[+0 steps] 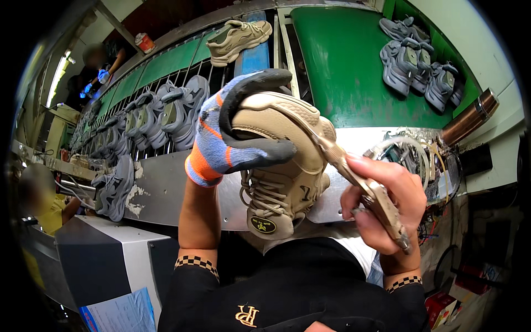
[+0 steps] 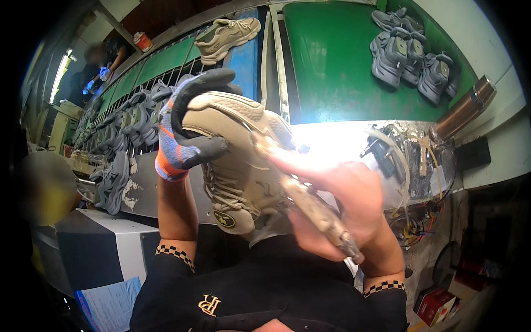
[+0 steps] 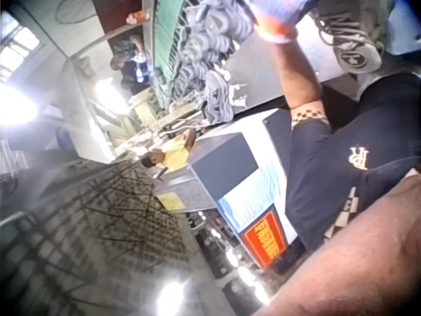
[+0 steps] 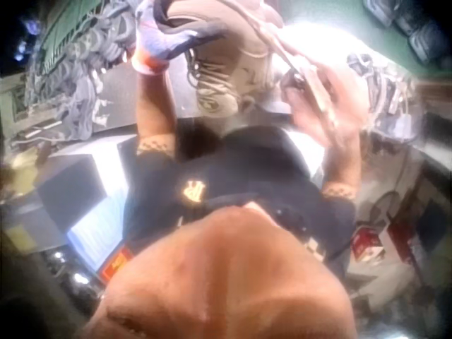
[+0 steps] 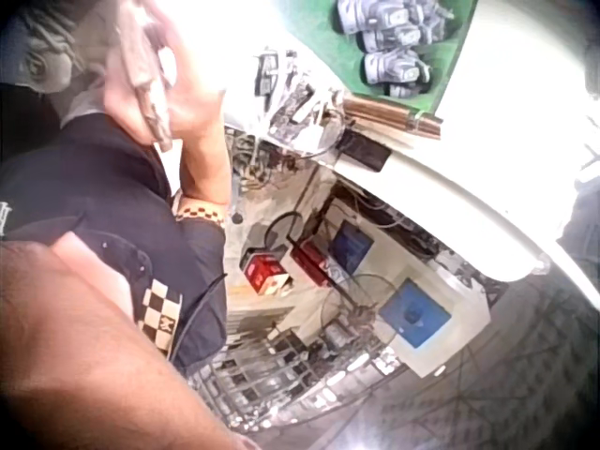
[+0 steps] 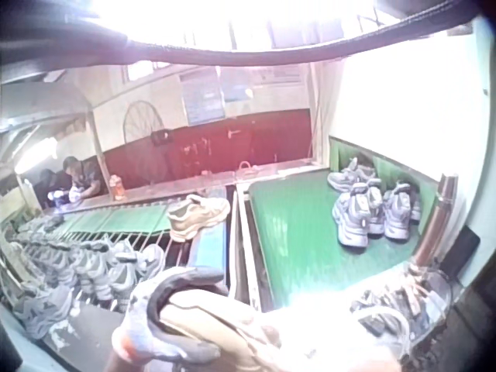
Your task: The person picks up shoes from a conveyor belt and uses a handheld air nozzle to blow air across the exterior and interior of each shoe, handling them one at a time and rotating them to reach all sides before placing them back or on the workbench.
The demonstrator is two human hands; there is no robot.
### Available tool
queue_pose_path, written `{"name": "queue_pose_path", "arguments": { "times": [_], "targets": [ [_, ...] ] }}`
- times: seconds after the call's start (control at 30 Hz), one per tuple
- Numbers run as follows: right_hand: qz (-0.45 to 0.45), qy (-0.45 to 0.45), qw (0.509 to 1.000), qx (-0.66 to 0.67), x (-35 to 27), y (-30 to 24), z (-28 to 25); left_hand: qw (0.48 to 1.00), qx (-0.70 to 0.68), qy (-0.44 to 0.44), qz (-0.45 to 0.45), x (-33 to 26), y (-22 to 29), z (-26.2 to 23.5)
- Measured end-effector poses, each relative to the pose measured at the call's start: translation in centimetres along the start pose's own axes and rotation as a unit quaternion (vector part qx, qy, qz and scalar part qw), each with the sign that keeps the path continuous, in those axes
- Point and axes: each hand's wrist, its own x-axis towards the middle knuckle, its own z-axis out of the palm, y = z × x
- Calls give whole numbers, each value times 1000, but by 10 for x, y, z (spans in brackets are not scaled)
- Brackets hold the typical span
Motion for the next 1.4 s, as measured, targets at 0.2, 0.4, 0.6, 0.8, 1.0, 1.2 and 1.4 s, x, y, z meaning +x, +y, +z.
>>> {"name": "queue_pose_path", "arguments": {
  "times": [0.2, 0.4, 0.6, 0.8, 1.0, 1.2, 1.4],
  "targets": [
    [46, 35, 996, 70, 37, 15, 24, 996, -25, 10, -87, 14, 3, 3],
    [81, 114, 981, 135, 9, 45, 38, 997, -38, -6, -67, 21, -14, -3],
    [38, 114, 981, 150, -28, 77, 51, 996, -57, -6, -75, 26, -37, -2],
    [-14, 124, 984, 129, -55, 93, 62, 993, -105, -6, -47, 28, -41, 3],
    [5, 154, 974, 163, -82, 98, 76, 1000, -26, 5, -15, 32, -53, -1],
    [62, 191, 962, 184, -104, 96, 91, 998, -51, 24, -38, 31, -67, -4],
    [117, 164, 955, 220, -119, 89, 99, 997, 9, 64, -36, 21, -84, -16]
  ]
}}
